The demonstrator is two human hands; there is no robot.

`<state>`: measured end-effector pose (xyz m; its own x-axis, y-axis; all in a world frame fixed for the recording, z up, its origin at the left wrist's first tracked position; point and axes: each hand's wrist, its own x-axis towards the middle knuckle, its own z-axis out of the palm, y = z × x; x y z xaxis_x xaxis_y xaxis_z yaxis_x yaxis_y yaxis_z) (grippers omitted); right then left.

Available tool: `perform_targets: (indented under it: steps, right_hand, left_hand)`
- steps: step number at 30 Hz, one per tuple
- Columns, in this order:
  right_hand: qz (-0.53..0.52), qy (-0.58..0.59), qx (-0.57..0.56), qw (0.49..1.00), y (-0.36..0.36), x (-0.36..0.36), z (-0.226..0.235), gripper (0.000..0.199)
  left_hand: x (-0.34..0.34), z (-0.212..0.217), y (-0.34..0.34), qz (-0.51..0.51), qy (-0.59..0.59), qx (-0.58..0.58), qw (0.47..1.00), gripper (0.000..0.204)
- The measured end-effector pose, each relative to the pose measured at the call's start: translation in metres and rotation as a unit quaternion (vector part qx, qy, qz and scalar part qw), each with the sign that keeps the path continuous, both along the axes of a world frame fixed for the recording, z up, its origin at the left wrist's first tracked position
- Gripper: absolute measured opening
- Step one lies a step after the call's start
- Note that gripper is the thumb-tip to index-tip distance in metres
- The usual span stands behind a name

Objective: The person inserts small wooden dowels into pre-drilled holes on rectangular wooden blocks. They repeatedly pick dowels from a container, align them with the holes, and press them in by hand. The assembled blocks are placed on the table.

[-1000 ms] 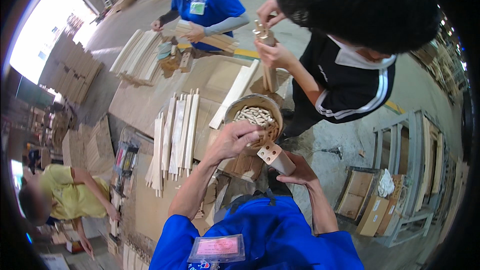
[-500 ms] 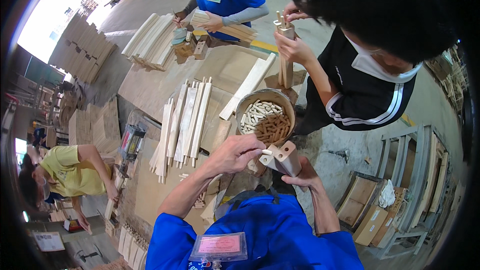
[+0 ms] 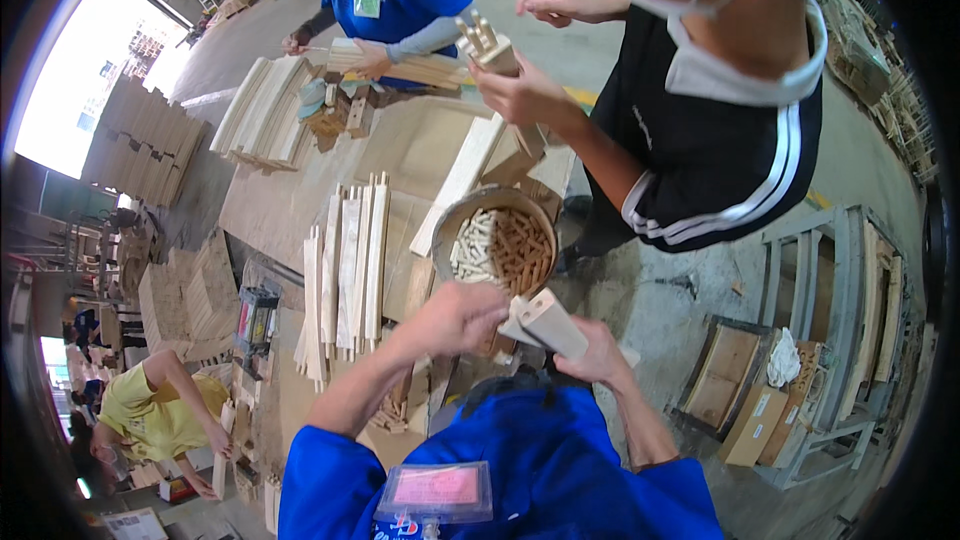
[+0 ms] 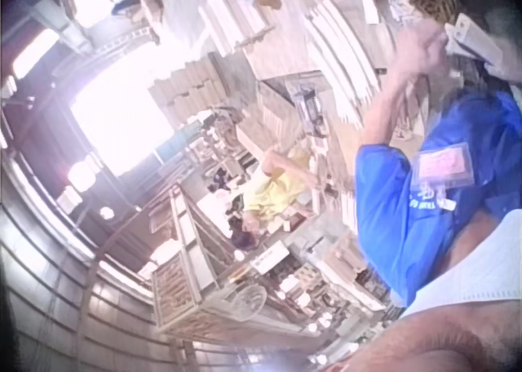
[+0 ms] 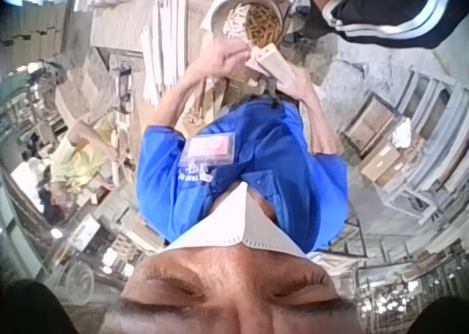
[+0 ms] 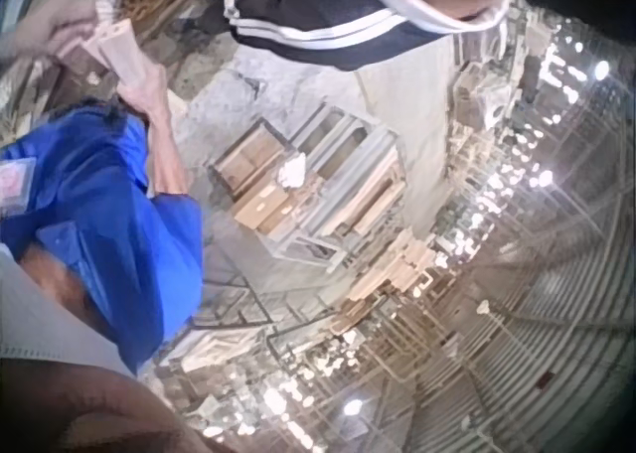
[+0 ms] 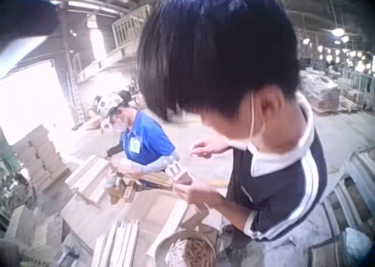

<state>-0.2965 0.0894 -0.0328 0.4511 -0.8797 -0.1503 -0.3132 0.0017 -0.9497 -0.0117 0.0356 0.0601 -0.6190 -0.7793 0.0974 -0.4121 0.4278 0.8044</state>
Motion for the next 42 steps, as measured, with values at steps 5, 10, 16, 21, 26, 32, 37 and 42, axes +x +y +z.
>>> perform_targets:
  steps: [5,10,16,21,26,32,37,42]
  right_hand:
    - [-0.067,0.05,0.081,0.993,-0.007,-0.012,-0.009,0.068]
    - [-0.097,0.008,0.132,0.986,0.002,-0.031,-0.029,0.076]
    - [-0.057,0.035,0.022,0.997,-0.007,-0.017,-0.032,0.08]
    - [-0.07,0.044,0.012,0.997,-0.009,-0.004,-0.03,0.079]
    - [-0.047,0.007,-0.003,0.999,-0.013,0.011,-0.031,0.075]
    - [-0.03,0.032,0.005,0.999,-0.011,0.019,-0.028,0.072]
    - [-0.026,0.013,-0.011,1.0,-0.009,0.014,-0.042,0.07]
    - [-0.042,0.016,-0.088,0.995,-0.006,0.012,-0.05,0.071]
  left_hand:
    - [-0.017,-0.047,-0.082,0.079,0.042,0.365,0.927,0.023]
    - [-0.03,-0.091,-0.135,-0.001,-0.113,0.143,0.983,0.027]
    - [-0.01,-0.137,-0.115,-0.042,-0.402,-0.169,0.899,0.017]
    - [-0.008,-0.077,-0.086,0.061,-0.171,-0.029,0.983,0.019]
    - [0.013,-0.052,-0.021,0.102,0.035,-0.004,0.994,0.025]
    - [0.004,-0.039,0.022,0.172,0.112,0.15,0.967,0.017]
    - [0.004,-0.03,0.018,0.162,0.004,0.116,0.98,0.016]
    - [-0.008,-0.029,0.019,0.143,-0.023,-0.003,0.989,0.016]
